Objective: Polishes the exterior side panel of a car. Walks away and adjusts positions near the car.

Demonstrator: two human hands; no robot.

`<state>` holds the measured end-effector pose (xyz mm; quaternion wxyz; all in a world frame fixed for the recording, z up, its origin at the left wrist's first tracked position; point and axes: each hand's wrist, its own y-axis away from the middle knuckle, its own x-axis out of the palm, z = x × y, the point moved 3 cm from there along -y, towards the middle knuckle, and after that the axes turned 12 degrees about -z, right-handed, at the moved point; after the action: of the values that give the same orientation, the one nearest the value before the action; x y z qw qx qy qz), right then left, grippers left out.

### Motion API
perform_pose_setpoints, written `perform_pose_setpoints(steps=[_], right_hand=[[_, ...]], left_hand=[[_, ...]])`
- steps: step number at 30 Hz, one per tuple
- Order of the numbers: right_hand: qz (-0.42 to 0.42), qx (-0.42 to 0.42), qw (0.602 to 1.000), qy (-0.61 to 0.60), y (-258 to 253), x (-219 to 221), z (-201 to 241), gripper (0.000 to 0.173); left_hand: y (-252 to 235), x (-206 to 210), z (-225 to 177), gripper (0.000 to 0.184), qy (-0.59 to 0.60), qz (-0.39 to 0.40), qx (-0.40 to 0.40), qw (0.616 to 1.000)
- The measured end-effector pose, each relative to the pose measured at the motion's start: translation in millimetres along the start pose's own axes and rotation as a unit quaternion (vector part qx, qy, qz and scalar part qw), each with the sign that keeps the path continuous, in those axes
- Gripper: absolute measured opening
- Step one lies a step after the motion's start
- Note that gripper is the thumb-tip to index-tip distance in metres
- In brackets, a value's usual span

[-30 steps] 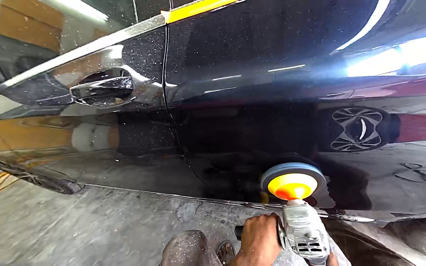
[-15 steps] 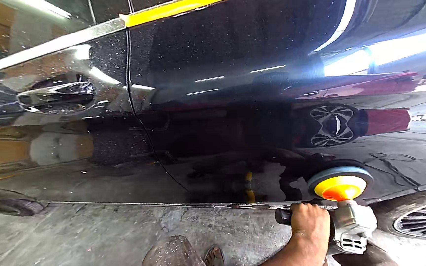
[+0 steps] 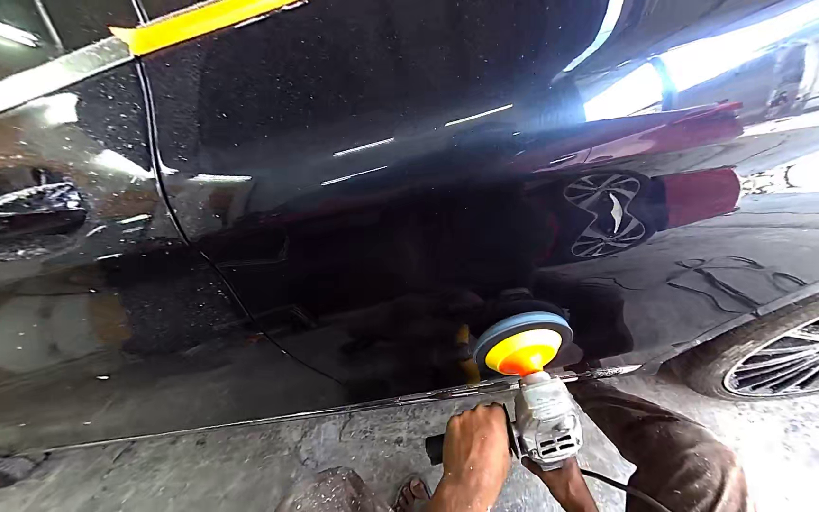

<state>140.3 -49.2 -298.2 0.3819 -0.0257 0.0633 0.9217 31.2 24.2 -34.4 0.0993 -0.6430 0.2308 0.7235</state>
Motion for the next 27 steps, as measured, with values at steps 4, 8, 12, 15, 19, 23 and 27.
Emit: perform_pose_setpoints(steps=[4, 8, 12, 15, 19, 23, 27], right_hand=[[-0.031, 0.02, 0.998, -0.044, -9, -11, -6, 0.089], [-0.059, 0.063, 0.99, -0.11, -7, -29, 10, 0.082], [-0.037, 0.11, 0.988, -0.103, 6, -54, 67, 0.062], [-0.054, 0.202, 0.975, -0.07, 23, -74, 151, 0.056], [-0.082, 0.041, 0.984, -0.155, 9, -57, 80, 0.064], [-0.035, 0.035, 0.995, -0.09, -6, -42, 53, 0.082], [-0.004, 0.014, 0.999, -0.052, -16, -41, 42, 0.083]], left_hand=[[-4, -18, -34, 0.023, -0.009, 0.003, 0.043, 0.999], [-13, -30, -88, 0.022, -0.021, -0.006, 0.097, 0.995], [-25, -29, -135, 0.025, -0.032, -0.006, 0.128, 0.991], [-27, -33, -149, 0.027, -0.044, 0.022, 0.136, 0.99], [-13, -57, -128, 0.026, -0.046, 0.018, 0.123, 0.991], [3, -77, -90, 0.022, -0.05, -0.002, 0.083, 0.995], [8, -74, -72, 0.023, -0.057, -0.011, 0.042, 0.997]])
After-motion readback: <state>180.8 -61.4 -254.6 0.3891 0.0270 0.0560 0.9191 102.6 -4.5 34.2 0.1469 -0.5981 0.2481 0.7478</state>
